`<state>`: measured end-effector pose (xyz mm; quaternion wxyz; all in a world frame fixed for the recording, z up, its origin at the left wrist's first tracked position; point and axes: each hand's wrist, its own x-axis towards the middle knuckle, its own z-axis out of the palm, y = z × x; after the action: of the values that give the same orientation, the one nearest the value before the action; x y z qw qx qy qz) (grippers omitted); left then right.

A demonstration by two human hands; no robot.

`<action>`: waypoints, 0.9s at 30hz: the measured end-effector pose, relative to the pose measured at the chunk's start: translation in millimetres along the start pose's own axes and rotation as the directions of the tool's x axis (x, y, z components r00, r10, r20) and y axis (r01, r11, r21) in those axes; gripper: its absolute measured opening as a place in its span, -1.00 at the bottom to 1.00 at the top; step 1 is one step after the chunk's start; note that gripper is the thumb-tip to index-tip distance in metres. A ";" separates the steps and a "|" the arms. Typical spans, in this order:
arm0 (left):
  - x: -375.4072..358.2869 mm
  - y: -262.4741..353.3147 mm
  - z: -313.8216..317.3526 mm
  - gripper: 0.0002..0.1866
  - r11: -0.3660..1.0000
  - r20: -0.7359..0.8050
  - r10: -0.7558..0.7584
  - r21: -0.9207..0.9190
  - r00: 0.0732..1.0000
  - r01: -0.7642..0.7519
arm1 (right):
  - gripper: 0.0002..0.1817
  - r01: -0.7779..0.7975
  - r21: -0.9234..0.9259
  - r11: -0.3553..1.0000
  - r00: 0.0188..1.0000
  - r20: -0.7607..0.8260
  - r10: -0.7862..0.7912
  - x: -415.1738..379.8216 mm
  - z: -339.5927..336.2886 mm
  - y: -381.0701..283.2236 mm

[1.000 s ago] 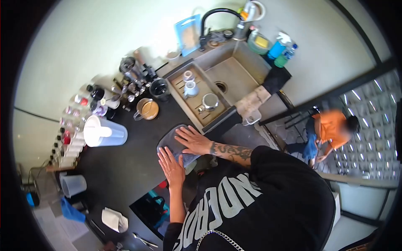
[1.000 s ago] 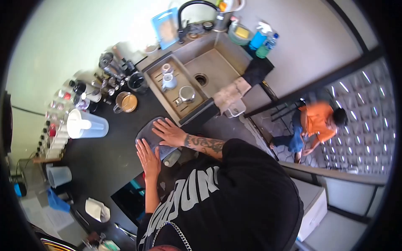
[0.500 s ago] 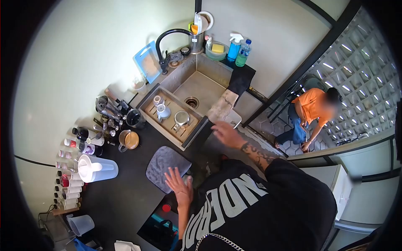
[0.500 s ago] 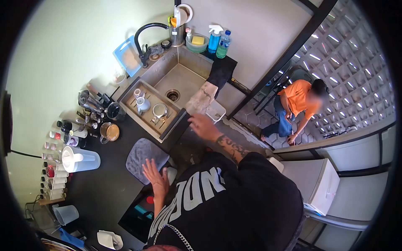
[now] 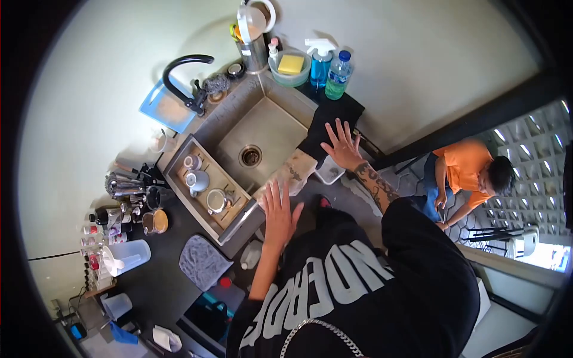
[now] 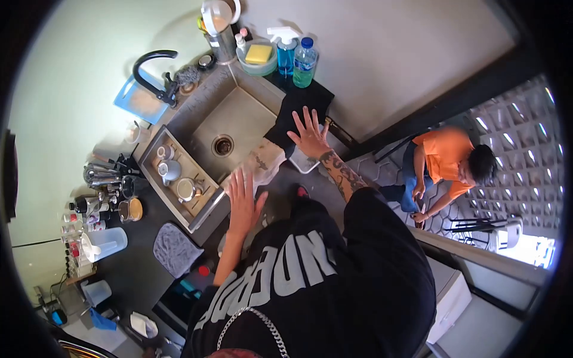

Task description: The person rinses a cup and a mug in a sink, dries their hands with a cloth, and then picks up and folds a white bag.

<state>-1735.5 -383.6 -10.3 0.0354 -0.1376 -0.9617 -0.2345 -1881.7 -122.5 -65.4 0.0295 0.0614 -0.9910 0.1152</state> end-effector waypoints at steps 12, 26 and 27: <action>87.3 31.5 35.0 -0.06 0.962 0.108 -0.116 0.261 0.987 0.084 | -0.18 0.086 0.203 0.975 0.996 0.000 -0.088 2.9 -27.0 43.3; 137.1 46.3 70.3 -0.07 0.951 0.172 -0.087 0.308 0.981 0.030 | -0.30 0.214 0.201 0.956 0.975 -0.105 -0.196 52.2 -13.0 65.1; 136.0 48.1 69.9 -0.07 0.950 0.178 -0.090 0.310 0.980 0.030 | -0.30 0.196 0.160 0.967 0.978 -0.103 -0.181 53.7 -14.5 63.5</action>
<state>-1852.7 -276.7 -33.1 -0.0430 -0.1229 -0.9891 -0.0694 -1942.4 -64.0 -61.7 0.0782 0.1525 -0.9650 0.1984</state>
